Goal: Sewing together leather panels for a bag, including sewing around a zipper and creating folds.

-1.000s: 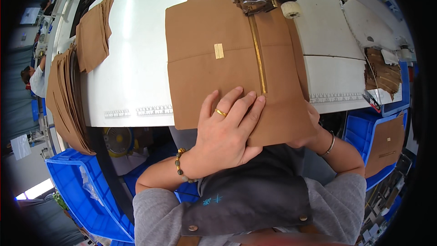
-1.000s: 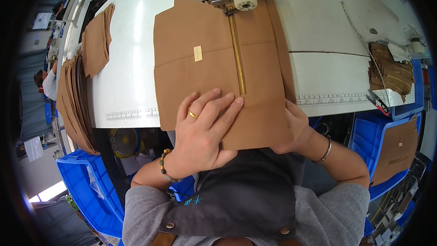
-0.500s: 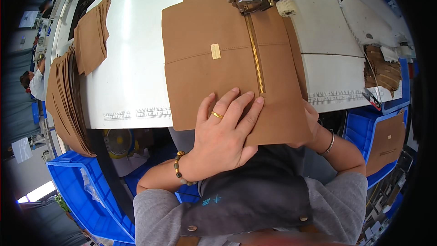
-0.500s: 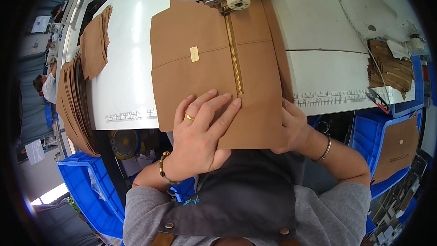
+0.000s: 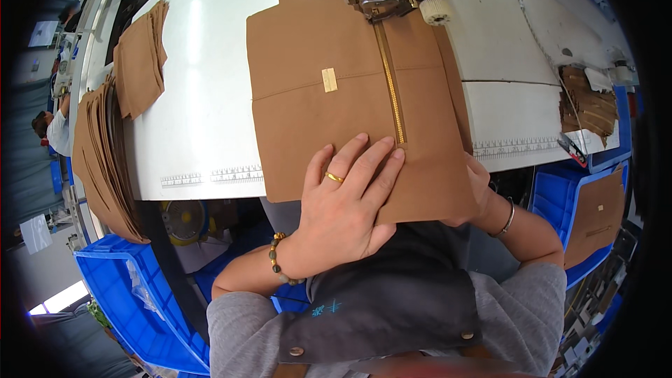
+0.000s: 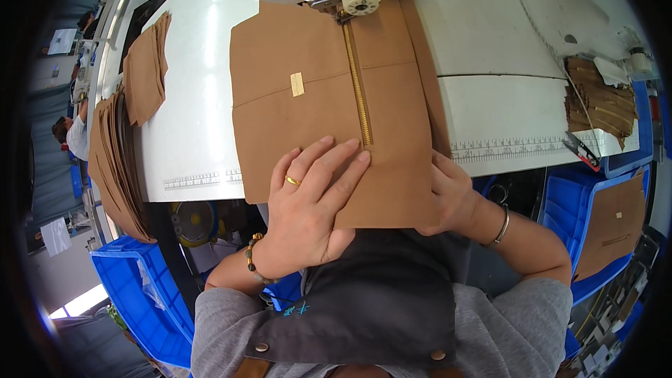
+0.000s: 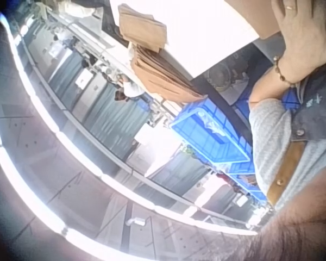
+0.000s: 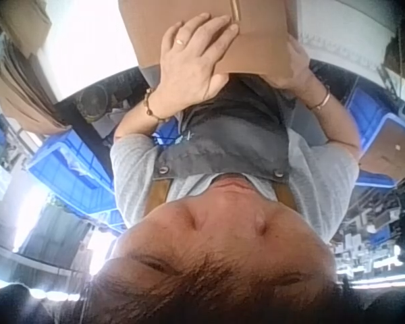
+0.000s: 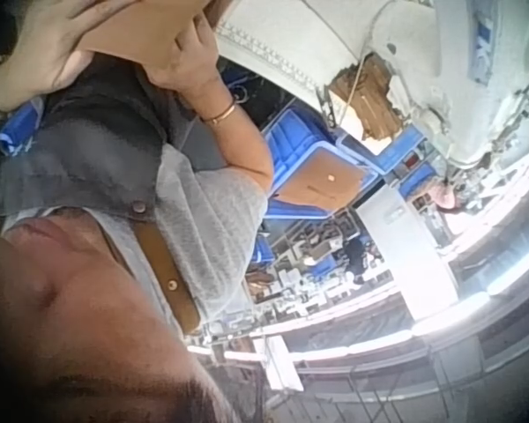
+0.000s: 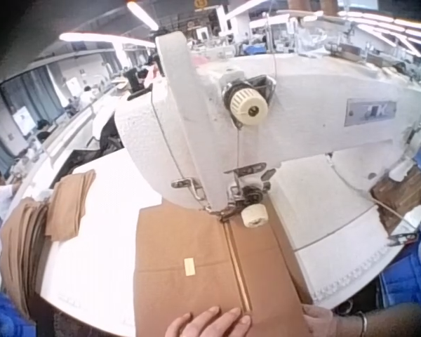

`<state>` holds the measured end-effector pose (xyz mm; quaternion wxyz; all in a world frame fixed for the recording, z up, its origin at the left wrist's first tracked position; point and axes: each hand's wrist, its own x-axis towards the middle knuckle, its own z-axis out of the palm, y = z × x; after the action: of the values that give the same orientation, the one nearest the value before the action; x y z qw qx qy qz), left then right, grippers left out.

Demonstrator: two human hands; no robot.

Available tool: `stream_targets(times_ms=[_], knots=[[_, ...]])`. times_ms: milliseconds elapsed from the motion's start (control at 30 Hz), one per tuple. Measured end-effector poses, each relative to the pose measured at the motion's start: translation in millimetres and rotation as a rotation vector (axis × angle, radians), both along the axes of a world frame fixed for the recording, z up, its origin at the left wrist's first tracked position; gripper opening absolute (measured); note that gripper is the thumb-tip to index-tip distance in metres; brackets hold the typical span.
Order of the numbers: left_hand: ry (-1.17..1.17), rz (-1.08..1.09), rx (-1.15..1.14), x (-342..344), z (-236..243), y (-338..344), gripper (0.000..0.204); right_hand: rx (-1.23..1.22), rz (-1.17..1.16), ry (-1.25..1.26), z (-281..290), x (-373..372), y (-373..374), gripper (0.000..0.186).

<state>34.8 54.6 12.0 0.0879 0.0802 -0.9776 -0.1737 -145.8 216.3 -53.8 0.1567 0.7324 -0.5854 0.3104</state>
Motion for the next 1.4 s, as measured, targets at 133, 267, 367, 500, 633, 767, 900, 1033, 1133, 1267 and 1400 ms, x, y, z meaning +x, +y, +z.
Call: stream_targets(times_ms=[133, 267, 367, 500, 633, 767, 900, 1033, 1133, 1267, 1400], knots=[[-0.007, -0.017, -0.025, 0, 1, -1, 0.07, 0.007, 0.001, 0.031, -2, -1, 1, 0.043], [-0.014, -0.026, -0.091, -2, 3, 0, 0.075, 0.023, 0.003, -0.003, -4, -1, 6, 0.044], [-0.022, -0.02, -0.103, -2, 4, 2, 0.085, 0.042, 0.005, -0.124, 1, -4, 15, 0.04], [0.014, -0.002, -0.107, 0, -1, 5, 0.081, 0.089, -0.084, -0.072, 27, -23, 29, 0.023], [0.086, 0.015, -0.227, -1, -13, 8, 0.057, 0.053, -0.247, -0.151, 57, -42, 21, 0.015], [0.128, 0.024, -0.238, -2, -19, 9, 0.05, 0.163, -0.069, -0.198, 60, -30, -6, 0.023], [0.162, 0.019, -0.262, -2, -22, 8, 0.045, 0.174, 0.026, -0.178, 49, -15, -24, 0.03], [0.218, -0.013, -0.254, -5, -21, 0, 0.043, 0.146, 0.008, -0.123, 44, -11, -25, 0.032], [0.222, -0.116, -0.242, -13, -13, -21, 0.049, 0.15, 0.02, -0.086, 44, -11, -24, 0.031], [0.075, -0.121, -0.162, -34, 0, -42, 0.074, 0.157, 0.053, -0.077, 42, -12, -24, 0.028], [-0.055, -0.033, -0.164, -50, 8, -51, 0.096, 0.134, 0.047, -0.026, 47, -14, -28, 0.028]])
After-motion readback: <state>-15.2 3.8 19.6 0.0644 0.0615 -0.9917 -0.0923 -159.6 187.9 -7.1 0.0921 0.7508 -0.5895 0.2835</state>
